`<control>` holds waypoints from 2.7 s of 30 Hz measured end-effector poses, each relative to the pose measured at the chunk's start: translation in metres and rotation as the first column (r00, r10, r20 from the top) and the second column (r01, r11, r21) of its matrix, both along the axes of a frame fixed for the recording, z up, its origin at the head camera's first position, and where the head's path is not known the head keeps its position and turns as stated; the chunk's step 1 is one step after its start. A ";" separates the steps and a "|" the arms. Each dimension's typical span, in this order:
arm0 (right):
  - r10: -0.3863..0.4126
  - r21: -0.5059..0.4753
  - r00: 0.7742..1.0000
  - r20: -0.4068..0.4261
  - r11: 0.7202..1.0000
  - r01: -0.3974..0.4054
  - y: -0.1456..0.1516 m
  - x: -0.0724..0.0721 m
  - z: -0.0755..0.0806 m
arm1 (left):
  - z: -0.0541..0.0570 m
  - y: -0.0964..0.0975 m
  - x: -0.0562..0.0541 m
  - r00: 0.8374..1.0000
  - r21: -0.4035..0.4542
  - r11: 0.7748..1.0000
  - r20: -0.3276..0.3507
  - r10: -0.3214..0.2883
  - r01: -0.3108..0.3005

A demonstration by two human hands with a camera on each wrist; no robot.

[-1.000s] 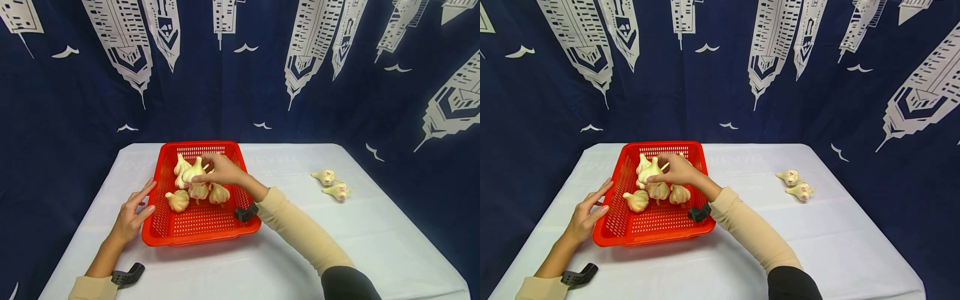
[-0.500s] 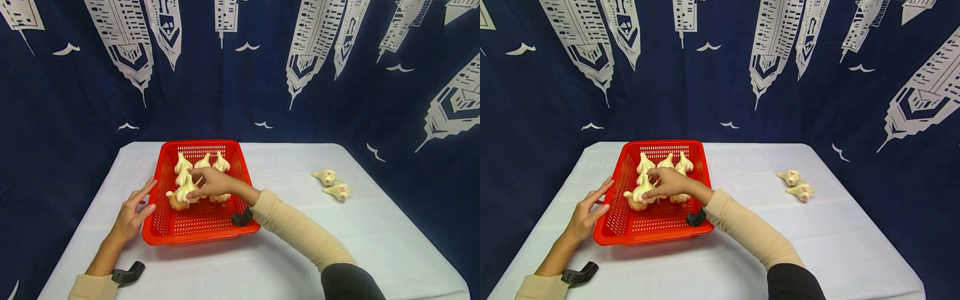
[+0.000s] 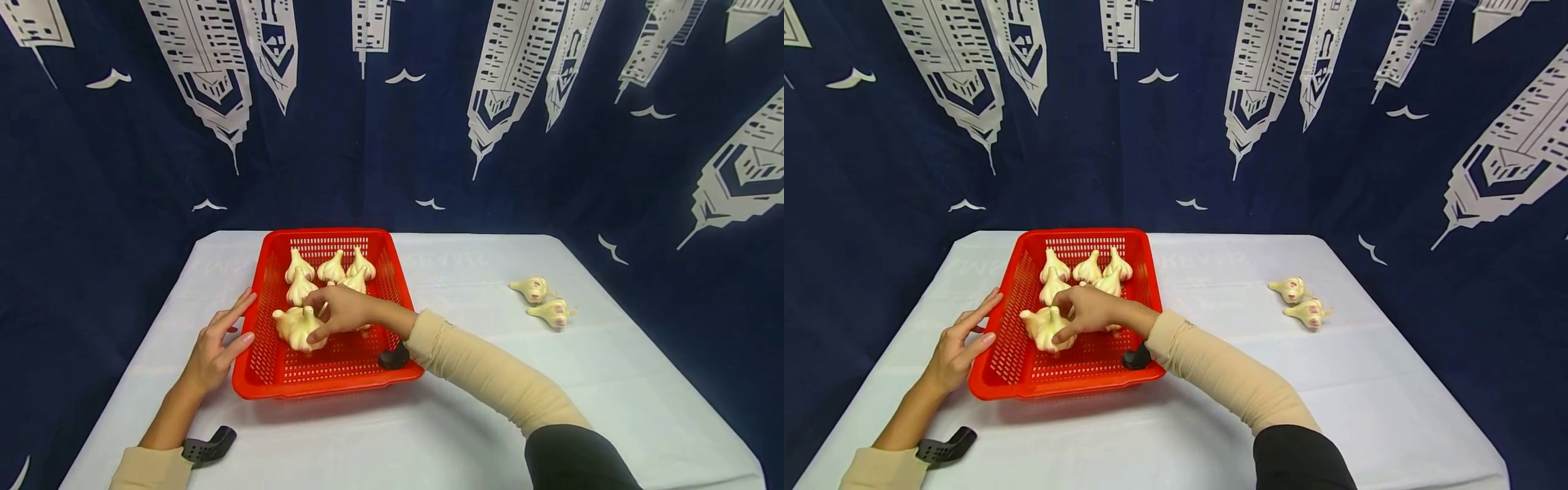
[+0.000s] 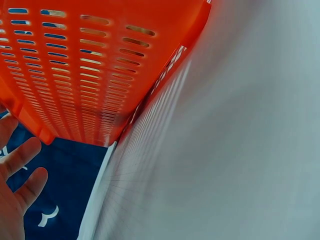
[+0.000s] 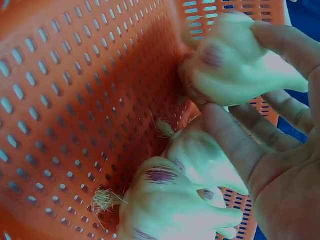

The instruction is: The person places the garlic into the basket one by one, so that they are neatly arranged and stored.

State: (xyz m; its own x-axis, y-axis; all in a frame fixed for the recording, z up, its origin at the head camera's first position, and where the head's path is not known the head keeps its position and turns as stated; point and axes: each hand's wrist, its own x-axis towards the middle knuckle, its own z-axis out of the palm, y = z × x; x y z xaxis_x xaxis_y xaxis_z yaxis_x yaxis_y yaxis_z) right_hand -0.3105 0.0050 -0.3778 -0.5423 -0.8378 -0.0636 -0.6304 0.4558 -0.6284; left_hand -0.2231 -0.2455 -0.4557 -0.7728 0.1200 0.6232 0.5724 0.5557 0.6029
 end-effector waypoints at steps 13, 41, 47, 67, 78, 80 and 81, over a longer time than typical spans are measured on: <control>0.048 0.185 0.992 -0.113 0.982 -0.027 -0.001 0.003 -0.006 | -0.002 -0.002 -0.001 1.000 0.004 1.000 -0.025 -0.007 0.007; 0.028 0.121 0.999 0.020 0.992 -0.031 0.002 0.001 -0.002 | -0.001 0.001 -0.002 1.000 0.001 1.000 -0.014 -0.011 0.011; 0.020 0.086 0.998 0.053 0.996 -0.024 0.007 -0.003 0.002 | -0.001 0.001 -0.001 1.000 0.000 1.000 -0.012 -0.007 0.007; -0.093 -0.069 0.995 0.036 0.993 0.096 0.052 -0.015 0.049 | -0.001 0.002 0.000 1.000 0.022 1.000 -0.016 -0.016 0.016; -0.180 -0.143 0.983 0.030 0.973 0.183 0.093 -0.027 0.055 | -0.002 0.002 -0.001 0.999 0.032 0.999 -0.036 -0.022 0.023; -0.203 -0.154 0.979 0.034 0.966 0.206 0.101 -0.027 0.056 | -0.002 0.002 -0.001 0.999 0.033 0.999 -0.037 -0.023 0.024; -0.212 -0.159 0.977 0.036 0.963 0.215 0.105 -0.027 0.055 | -0.003 0.003 -0.001 0.999 0.034 0.999 -0.037 -0.024 0.025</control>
State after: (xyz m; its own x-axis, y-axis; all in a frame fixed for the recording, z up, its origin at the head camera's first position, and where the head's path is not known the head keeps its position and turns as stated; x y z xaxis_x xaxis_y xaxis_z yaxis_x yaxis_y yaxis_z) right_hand -0.3379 0.1103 -0.3224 -0.7099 -0.7024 0.0513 -0.5169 0.4701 -0.7154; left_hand -0.2244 -0.2429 -0.4583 -0.7463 0.1166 0.6554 0.6077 0.5209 0.5994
